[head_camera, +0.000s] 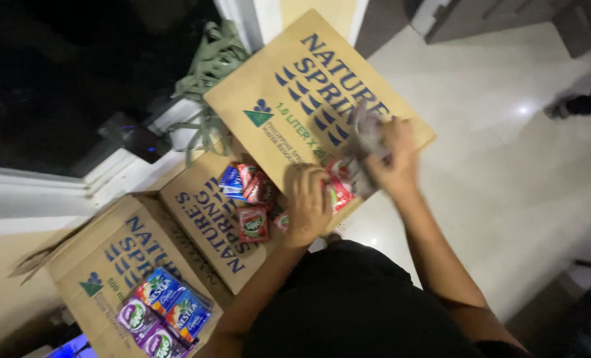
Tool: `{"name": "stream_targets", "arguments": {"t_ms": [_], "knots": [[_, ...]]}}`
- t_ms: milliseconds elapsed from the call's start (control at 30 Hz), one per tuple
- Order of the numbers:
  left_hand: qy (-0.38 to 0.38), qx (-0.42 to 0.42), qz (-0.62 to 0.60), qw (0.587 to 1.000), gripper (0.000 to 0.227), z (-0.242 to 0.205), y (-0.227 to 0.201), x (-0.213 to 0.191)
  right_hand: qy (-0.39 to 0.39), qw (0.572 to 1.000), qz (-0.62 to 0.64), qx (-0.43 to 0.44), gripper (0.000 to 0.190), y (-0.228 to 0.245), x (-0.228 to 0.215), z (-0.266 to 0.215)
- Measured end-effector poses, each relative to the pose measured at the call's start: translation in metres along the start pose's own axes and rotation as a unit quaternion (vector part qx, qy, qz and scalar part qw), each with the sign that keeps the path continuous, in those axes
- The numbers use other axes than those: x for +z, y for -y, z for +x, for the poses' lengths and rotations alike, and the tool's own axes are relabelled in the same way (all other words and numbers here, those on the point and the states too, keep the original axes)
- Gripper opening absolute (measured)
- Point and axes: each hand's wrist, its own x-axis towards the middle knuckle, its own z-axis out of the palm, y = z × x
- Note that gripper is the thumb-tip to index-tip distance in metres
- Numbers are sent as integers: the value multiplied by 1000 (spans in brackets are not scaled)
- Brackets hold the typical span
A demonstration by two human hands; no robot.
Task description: The person wipes the surface of stacked cardboard boxes with a cloth. They then pick up small packets of drink mix, wipe them, and place them back on the boxes. Finally, they walk to a nearby shelf and place some of the packets on it.
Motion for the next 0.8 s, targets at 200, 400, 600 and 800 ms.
{"name": "stream_targets", "arguments": {"t_ms": [200,400,600,800], "knots": [[3,-43,43,998,46,-5,5,3,107,983,4,-146,46,12,28,-34],[-40,-75,44,995,35,-14,5,7,53,991,-88,-80,55,12,10,-3],[-73,-16,-36,997,56,-16,9,1,55,986,-117,-106,47,19,52,-69],[-109,-20,-95,989,47,-32,19,0,103,985,-100,-92,48,34,23,-23]]}}
